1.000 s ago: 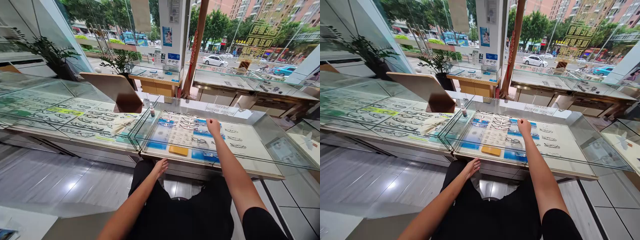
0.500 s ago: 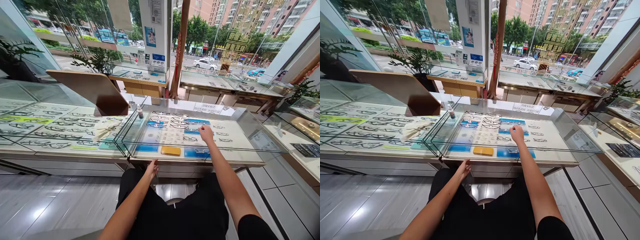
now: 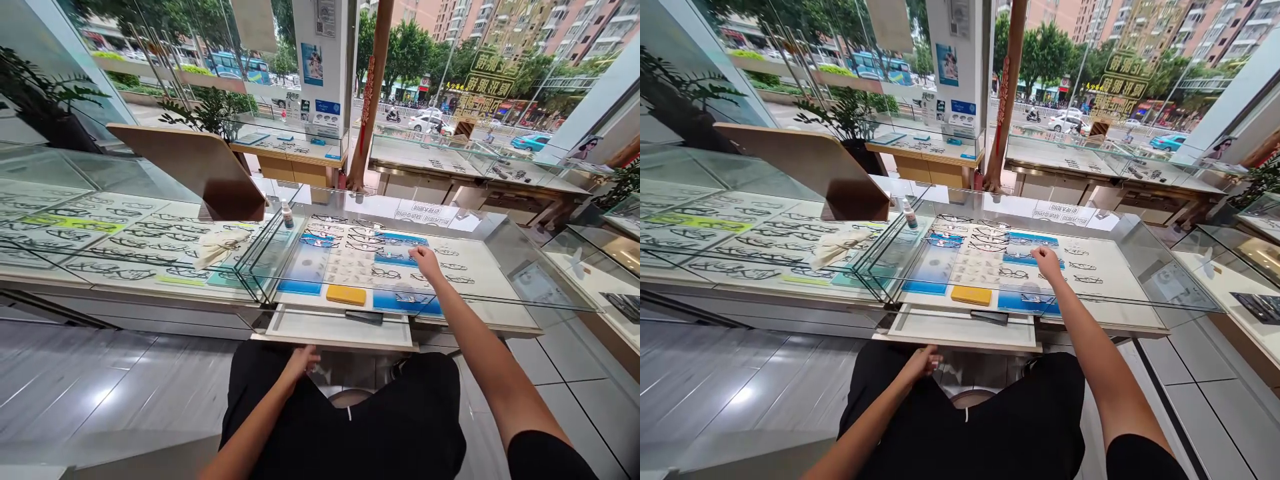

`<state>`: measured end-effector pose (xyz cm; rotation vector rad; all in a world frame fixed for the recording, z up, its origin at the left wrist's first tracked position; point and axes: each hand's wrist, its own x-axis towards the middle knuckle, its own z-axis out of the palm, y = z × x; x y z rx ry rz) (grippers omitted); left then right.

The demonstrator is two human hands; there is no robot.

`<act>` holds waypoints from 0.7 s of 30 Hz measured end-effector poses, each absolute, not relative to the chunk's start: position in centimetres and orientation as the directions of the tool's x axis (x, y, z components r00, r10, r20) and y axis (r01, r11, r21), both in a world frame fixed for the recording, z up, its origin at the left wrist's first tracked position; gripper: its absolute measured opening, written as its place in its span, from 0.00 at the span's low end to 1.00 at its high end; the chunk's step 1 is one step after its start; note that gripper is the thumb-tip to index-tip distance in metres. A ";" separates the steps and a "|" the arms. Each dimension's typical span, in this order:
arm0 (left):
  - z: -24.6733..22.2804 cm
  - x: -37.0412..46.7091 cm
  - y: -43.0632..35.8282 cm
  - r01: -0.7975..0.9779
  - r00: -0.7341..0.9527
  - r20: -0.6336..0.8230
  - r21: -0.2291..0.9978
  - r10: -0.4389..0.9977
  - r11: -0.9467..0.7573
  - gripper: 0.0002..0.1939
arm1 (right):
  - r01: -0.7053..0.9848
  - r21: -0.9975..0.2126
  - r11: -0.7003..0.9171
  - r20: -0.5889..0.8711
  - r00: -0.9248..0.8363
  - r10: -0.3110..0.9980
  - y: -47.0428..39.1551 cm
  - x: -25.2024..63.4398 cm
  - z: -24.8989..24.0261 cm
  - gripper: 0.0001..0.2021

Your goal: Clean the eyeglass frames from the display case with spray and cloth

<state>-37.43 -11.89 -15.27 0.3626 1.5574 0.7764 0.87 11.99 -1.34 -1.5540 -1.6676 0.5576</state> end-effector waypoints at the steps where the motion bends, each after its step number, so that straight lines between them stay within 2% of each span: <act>1: -13.6 -37.3 -13.1 -0.148 -0.076 -0.740 0.671 0.668 0.727 0.13 | 0.645 -0.748 0.156 0.231 0.033 0.972 12.3 0.9 -1.1 0.22; 3: -9.0 -37.2 -14.9 -0.038 0.123 -0.675 0.729 0.727 0.683 0.14 | 0.682 -0.715 0.154 0.215 0.005 0.977 13.2 0.7 -0.3 0.22; 4: -6.3 -37.3 -15.3 0.112 0.287 -0.510 0.858 0.811 0.500 0.12 | 0.704 -0.693 0.156 0.208 -0.012 0.978 13.8 0.5 0.2 0.22; 5: -3.6 -37.4 -15.2 0.231 0.378 -0.344 0.934 0.860 0.273 0.12 | 0.726 -0.669 0.161 0.203 -0.029 0.979 14.6 0.3 0.8 0.21; 7: 1.0 -38.2 -13.9 0.419 0.330 -0.115 0.907 0.937 -0.036 0.15 | 0.771 -0.612 0.177 0.201 -0.065 0.977 16.3 -0.6 2.2 0.19; 9: 3.5 -39.4 -11.4 0.638 0.186 0.058 0.752 0.981 -0.165 0.19 | 0.816 -0.541 0.204 0.211 -0.102 0.972 18.1 -2.0 3.7 0.17; 12: 2.7 -41.5 -7.6 0.885 0.026 0.241 0.445 0.970 -0.135 0.29 | 0.870 -0.412 0.271 0.244 -0.181 0.953 20.1 -5.0 5.2 0.14; 15: -0.7 -42.8 -5.8 0.976 -0.022 0.236 0.216 0.971 -0.030 0.41 | 0.888 -0.279 0.364 0.252 -0.298 0.921 21.2 -8.3 5.4 0.16; 18: -2.8 -42.8 -5.8 0.993 0.000 0.212 0.113 0.977 -0.024 0.49 | 0.888 -0.180 0.422 0.216 -0.383 0.898 21.9 -10.9 4.7 0.18; 21: -2.9 -42.3 -6.4 0.995 -0.011 0.215 0.095 0.977 -0.010 0.49 | 0.896 -0.112 0.429 0.160 -0.410 0.898 22.6 -12.7 4.1 0.18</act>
